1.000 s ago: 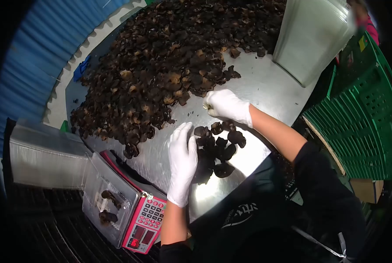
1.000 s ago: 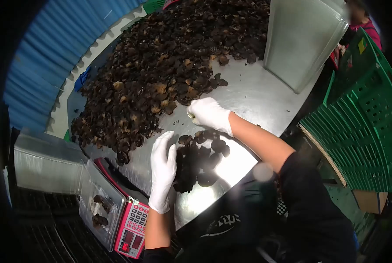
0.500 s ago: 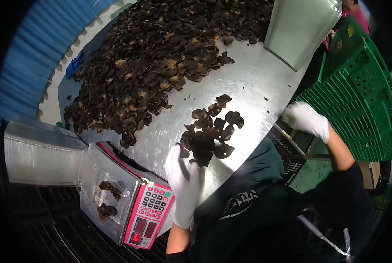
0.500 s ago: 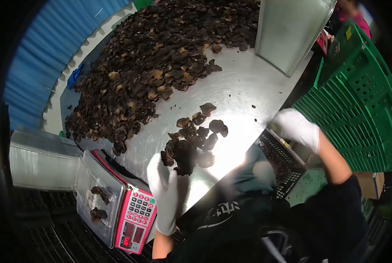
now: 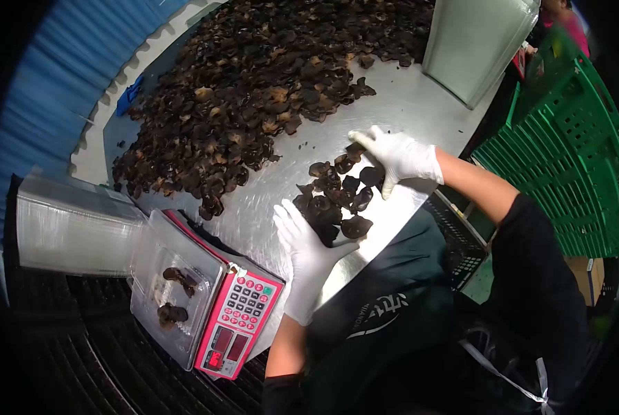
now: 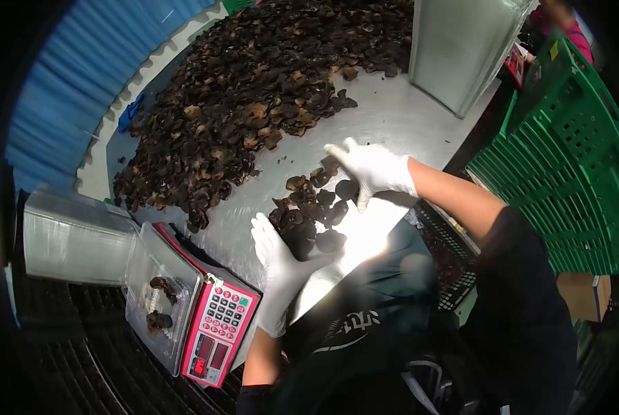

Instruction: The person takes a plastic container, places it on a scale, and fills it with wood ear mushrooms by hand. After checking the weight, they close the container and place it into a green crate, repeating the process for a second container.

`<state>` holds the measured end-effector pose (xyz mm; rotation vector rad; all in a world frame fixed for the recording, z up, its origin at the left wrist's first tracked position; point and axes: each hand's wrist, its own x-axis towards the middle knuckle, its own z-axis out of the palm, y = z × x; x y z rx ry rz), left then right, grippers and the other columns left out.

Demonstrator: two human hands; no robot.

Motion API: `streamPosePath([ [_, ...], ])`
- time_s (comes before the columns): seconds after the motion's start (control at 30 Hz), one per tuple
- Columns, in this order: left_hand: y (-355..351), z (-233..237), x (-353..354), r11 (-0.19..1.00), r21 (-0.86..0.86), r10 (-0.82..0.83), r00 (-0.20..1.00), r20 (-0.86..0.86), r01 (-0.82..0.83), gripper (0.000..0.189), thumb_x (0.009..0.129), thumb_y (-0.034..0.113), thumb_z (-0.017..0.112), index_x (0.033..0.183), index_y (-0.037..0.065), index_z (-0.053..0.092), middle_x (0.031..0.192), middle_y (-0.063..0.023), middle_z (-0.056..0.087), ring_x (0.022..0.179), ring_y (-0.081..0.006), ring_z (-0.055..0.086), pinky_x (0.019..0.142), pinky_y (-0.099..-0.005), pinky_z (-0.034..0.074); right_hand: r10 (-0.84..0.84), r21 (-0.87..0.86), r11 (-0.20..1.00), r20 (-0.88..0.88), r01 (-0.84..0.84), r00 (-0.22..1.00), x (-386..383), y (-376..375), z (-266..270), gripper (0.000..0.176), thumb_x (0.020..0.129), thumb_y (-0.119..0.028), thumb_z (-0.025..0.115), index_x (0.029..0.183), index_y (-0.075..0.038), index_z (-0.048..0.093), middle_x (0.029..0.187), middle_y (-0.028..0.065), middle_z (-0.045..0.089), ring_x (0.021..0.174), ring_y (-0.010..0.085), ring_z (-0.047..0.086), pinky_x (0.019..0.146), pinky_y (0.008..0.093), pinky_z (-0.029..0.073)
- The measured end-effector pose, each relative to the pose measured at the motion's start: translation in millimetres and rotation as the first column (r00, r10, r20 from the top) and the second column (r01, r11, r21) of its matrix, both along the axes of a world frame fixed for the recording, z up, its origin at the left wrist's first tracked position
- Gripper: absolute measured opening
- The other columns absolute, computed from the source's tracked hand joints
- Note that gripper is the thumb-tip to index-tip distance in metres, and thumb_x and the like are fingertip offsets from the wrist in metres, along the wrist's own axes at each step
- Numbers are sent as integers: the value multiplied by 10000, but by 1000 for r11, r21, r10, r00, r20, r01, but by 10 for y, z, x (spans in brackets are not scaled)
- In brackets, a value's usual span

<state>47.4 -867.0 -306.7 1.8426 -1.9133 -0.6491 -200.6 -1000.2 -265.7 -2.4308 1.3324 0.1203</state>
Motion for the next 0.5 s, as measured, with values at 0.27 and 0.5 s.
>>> streamPosePath([
  [0.27,-284,97,-199,999,4,-37,998,60,37,1498,471,499,930,1508,-77,15,1518,-402,102,1444,-506,114,1157,-555,173,123,154,982,-54,-114,991,416,269,47,1283,530,-233,906,1539,-66,132,1279,274,424,931,421,651,767,433,554],
  [0.5,-784,-113,-68,944,-215,-228,967,116,249,1292,467,384,924,1499,-3,251,1456,-242,358,1245,-414,414,1030,-510,374,-93,165,984,122,72,988,524,-3,-168,1355,423,-311,975,1508,-48,207,1247,295,450,938,407,653,762,429,572],
])
